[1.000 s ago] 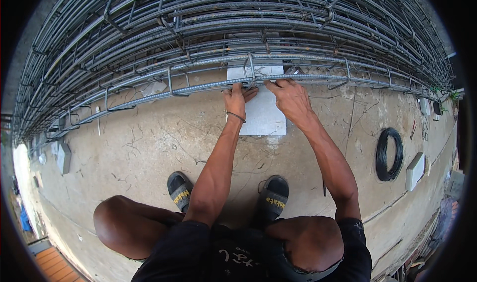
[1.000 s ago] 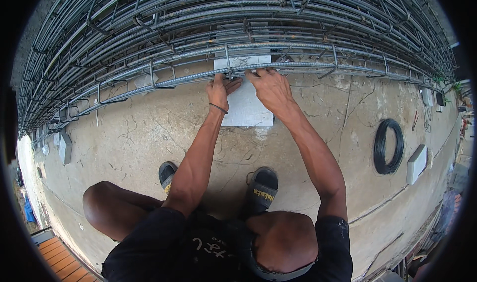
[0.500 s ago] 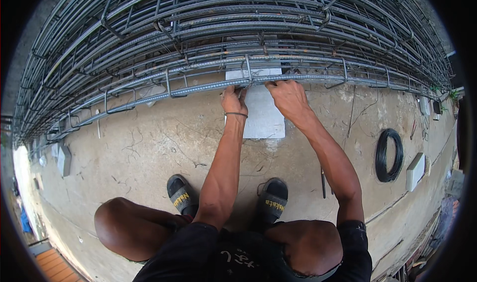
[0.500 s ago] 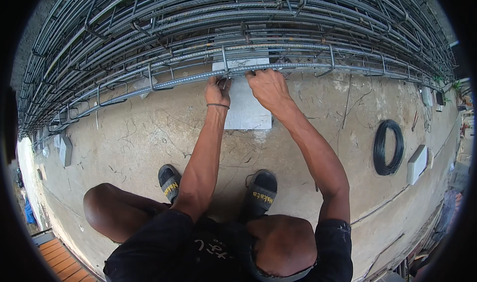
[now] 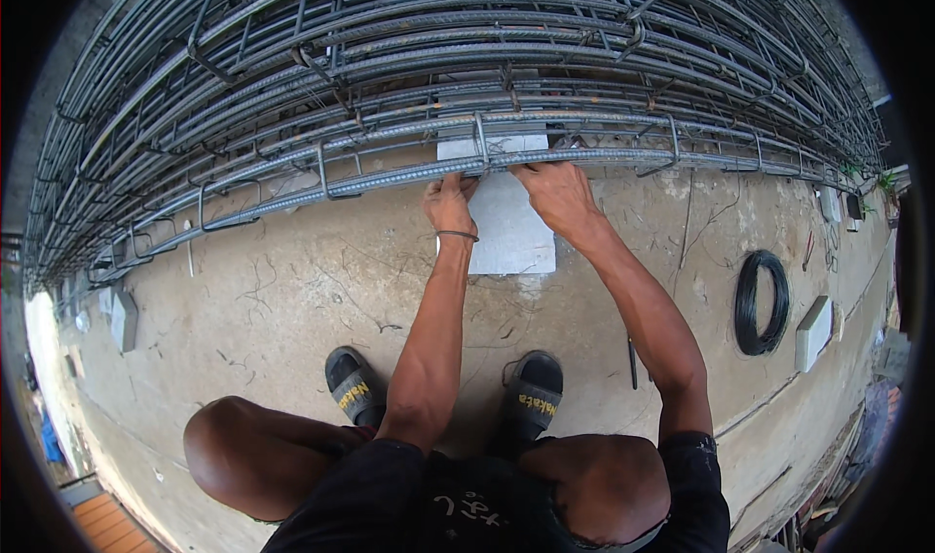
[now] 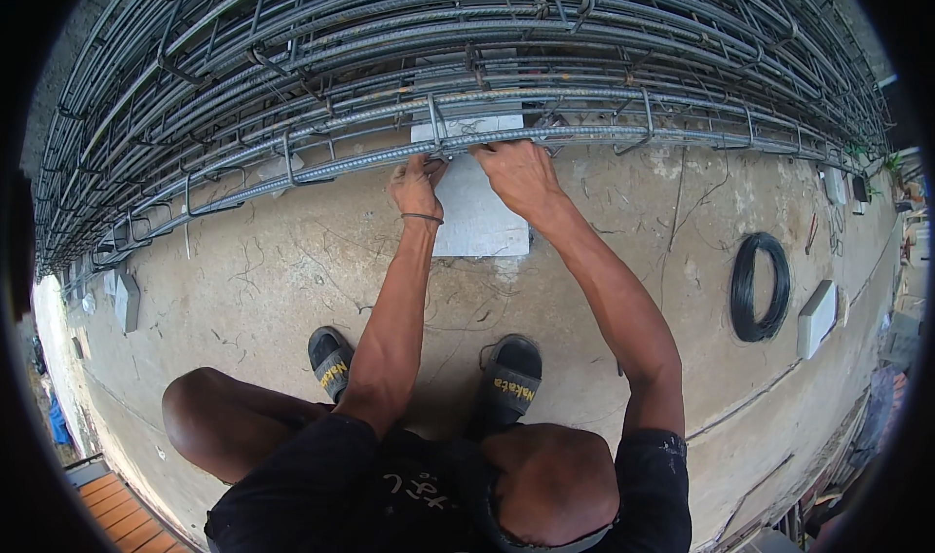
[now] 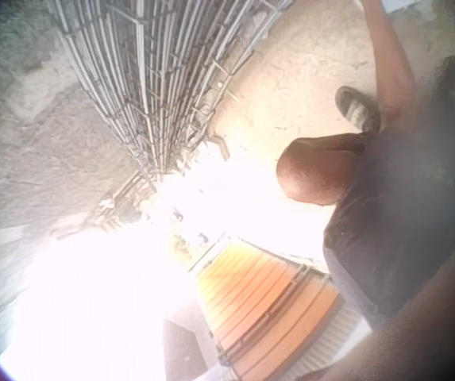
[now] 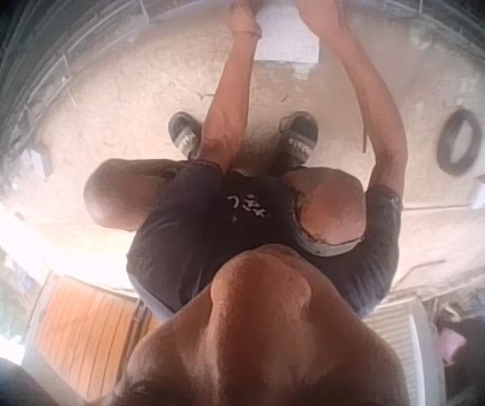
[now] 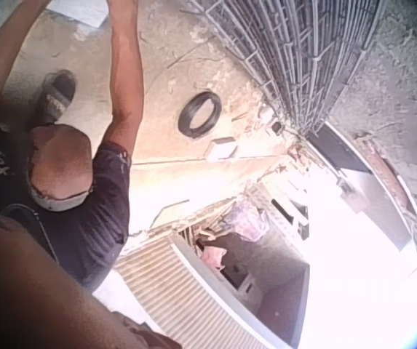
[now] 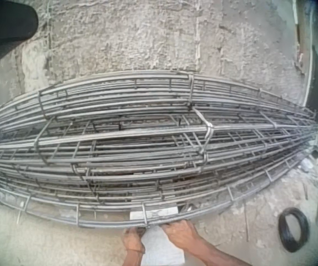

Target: The person secures sections of a steel reinforcement structure using wire and pliers.

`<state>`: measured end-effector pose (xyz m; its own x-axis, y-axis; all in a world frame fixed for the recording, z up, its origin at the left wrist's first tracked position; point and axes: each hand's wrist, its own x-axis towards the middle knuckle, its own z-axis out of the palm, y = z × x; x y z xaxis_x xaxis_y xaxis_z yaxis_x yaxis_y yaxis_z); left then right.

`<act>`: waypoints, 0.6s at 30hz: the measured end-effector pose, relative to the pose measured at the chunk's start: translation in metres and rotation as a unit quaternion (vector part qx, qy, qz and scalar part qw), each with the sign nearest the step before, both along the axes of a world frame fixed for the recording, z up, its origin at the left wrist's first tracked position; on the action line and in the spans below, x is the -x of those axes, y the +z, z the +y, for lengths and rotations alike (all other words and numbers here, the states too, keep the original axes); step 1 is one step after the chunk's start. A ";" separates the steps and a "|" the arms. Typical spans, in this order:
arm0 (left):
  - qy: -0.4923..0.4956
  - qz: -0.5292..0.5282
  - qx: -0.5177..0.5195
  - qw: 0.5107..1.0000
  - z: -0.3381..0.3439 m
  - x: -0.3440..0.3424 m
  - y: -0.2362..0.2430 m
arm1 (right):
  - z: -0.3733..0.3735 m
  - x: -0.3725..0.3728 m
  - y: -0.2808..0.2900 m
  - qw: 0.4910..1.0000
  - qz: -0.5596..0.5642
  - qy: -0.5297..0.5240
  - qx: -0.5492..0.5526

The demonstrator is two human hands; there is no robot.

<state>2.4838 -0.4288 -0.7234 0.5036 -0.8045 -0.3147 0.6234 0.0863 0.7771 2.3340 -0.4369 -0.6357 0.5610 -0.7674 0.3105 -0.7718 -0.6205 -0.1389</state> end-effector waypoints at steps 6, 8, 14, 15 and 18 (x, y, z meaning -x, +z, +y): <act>0.028 -0.022 -0.009 0.999 0.000 0.007 0.007 | -0.001 0.000 -0.007 0.999 0.049 0.008 0.001; 0.043 -0.050 -0.002 0.998 -0.003 0.006 0.002 | -0.003 0.000 -0.006 0.998 0.055 0.022 -0.002; 0.018 -0.132 -0.059 0.989 0.005 0.000 -0.008 | 0.003 -0.014 -0.005 0.992 0.088 0.066 0.067; 0.012 -0.106 -0.041 0.993 0.005 -0.001 -0.005 | 0.002 -0.016 -0.005 0.992 0.090 0.068 0.053; -0.001 -0.124 -0.024 0.992 0.002 -0.003 -0.002 | -0.006 -0.019 -0.015 0.996 0.066 0.065 0.005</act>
<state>2.4867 -0.4264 -0.7250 0.5681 -0.7933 -0.2191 0.4131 0.0446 0.9096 2.3534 -0.4432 -0.6512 0.6920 -0.6828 0.2344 -0.6959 -0.7172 -0.0349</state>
